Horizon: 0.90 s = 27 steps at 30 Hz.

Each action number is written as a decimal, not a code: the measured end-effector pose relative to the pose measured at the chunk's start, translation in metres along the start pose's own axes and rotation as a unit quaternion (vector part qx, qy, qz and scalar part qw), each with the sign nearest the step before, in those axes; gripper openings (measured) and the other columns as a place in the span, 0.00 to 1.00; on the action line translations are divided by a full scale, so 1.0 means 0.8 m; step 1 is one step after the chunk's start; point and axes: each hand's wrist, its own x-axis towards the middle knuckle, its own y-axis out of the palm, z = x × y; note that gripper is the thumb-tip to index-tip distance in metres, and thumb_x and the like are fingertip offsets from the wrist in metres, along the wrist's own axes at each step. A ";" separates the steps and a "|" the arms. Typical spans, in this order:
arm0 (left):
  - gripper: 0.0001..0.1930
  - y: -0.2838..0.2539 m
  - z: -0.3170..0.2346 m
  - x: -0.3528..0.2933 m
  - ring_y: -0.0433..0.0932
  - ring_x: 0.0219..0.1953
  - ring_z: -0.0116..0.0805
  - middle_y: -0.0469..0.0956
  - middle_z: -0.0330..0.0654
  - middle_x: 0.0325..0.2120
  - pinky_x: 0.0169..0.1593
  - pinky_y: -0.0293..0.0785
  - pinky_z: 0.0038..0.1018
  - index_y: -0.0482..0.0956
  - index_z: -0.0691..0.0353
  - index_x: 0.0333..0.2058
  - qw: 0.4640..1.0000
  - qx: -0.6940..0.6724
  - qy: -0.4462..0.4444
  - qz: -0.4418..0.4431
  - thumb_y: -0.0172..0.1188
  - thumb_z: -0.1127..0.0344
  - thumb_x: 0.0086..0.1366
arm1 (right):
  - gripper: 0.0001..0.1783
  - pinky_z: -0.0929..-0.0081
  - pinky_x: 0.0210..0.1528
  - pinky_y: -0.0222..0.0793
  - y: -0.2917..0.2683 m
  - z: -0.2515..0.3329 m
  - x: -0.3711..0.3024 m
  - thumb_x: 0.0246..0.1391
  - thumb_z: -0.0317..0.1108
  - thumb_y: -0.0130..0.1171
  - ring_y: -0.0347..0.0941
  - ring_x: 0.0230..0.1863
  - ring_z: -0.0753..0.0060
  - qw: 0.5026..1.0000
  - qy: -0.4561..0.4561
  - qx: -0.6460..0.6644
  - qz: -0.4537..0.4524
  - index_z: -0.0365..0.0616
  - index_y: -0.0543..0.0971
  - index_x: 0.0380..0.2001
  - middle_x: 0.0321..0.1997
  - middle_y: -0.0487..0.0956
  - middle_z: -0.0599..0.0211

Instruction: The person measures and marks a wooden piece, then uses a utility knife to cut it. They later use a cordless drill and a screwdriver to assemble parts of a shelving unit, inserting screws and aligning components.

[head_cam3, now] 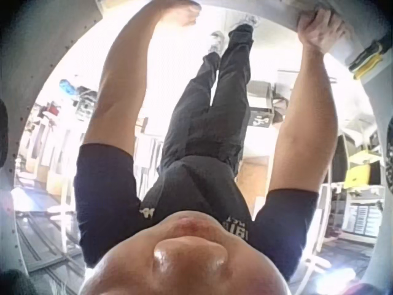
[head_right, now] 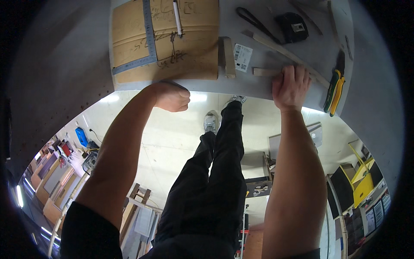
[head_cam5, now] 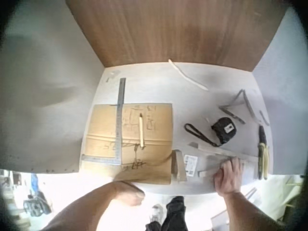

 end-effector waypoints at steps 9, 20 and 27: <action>0.09 0.006 0.006 0.000 0.72 0.33 0.25 0.70 0.28 0.26 0.41 0.61 0.22 0.71 0.53 0.32 0.998 -0.039 0.027 -0.041 0.56 0.57 0.57 | 0.09 0.52 0.49 0.61 -0.001 -0.003 -0.003 0.54 0.38 0.49 0.66 0.46 0.47 1.000 0.018 -0.015 0.014 0.47 0.67 0.34 0.40 0.68 0.54; 0.06 0.010 -0.006 0.000 0.73 0.31 0.24 0.71 0.26 0.22 0.41 0.60 0.23 0.73 0.51 0.26 0.999 -0.026 -0.017 -0.040 0.57 0.58 0.54 | 0.10 0.53 0.45 0.62 0.003 0.003 0.004 0.45 0.35 0.55 0.66 0.44 0.52 0.999 0.016 0.045 -0.023 0.50 0.70 0.33 0.39 0.68 0.58; 0.05 0.010 -0.001 0.004 0.75 0.33 0.22 0.74 0.24 0.23 0.44 0.59 0.22 0.73 0.49 0.28 0.999 -0.026 0.037 0.009 0.56 0.58 0.57 | 0.08 0.53 0.46 0.60 -0.005 0.004 0.004 0.49 0.34 0.52 0.65 0.43 0.49 0.999 0.026 0.018 0.007 0.49 0.68 0.34 0.38 0.67 0.56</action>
